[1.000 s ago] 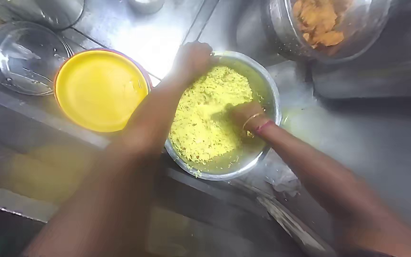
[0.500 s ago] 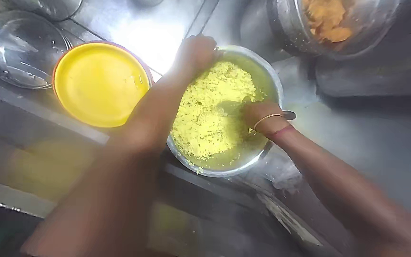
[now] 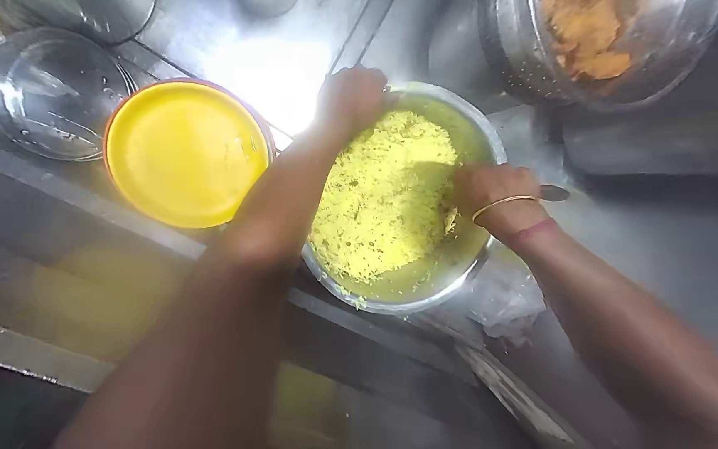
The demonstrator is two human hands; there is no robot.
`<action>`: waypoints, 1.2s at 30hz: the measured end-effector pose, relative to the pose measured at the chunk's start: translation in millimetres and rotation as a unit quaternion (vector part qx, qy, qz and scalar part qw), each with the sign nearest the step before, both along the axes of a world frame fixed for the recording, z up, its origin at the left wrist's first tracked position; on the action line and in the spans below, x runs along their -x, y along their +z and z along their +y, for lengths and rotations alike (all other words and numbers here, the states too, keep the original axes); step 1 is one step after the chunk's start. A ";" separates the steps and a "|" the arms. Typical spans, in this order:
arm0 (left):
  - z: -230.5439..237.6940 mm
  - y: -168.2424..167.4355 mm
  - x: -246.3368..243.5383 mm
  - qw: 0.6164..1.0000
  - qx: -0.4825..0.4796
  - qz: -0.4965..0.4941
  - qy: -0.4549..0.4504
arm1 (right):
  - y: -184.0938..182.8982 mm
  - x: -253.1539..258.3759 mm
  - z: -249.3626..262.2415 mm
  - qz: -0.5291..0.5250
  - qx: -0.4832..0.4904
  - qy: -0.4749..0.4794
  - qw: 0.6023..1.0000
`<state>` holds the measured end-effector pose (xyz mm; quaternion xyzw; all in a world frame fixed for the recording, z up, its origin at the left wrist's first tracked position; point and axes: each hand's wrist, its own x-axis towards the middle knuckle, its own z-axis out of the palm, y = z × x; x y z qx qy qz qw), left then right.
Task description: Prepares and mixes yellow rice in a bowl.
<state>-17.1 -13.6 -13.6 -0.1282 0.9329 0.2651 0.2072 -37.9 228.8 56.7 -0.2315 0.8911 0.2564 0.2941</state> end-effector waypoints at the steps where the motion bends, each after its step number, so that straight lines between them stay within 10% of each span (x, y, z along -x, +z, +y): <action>1: -0.3 0.2 0.0 1.000 0.001 -0.001 -0.001 | 0.1 1.0 -1.9 0.011 0.015 -0.015 1.000; 6: 2.5 2.9 -2.7 1.000 0.013 -0.009 0.011 | -82.6 -40.8 4.3 -0.155 0.058 -0.079 0.983; 10: 3.0 6.8 -4.4 1.000 0.011 -0.012 0.024 | -65.9 -92.8 0.0 -0.321 -0.104 -0.025 0.941; 15: 1.1 8.5 -2.1 1.000 0.003 -0.009 0.015 | -0.3 -37.6 23.5 -0.181 -0.056 -0.010 0.982; 18: 3.7 9.4 -3.6 1.000 0.005 -0.002 0.010 | -26.8 1.3 17.5 -0.031 0.083 -0.070 0.994; 23: 1.5 13.6 -2.6 1.000 0.013 -0.013 0.008 | -88.8 -42.2 -18.4 -0.214 0.067 -0.094 0.970; 27: 5.1 13.7 -3.5 1.000 0.012 -0.009 0.003 | -52.8 -75.2 3.4 -0.353 -0.073 0.017 0.933; 31: 2.5 13.1 -4.4 1.000 0.018 -0.012 0.003 | -10.5 -27.3 23.0 -0.232 -0.044 0.005 0.972; 36: 2.4 8.1 -2.2 1.000 0.013 -0.008 -0.006 | -58.2 23.1 -28.5 -0.107 0.127 -0.069 0.984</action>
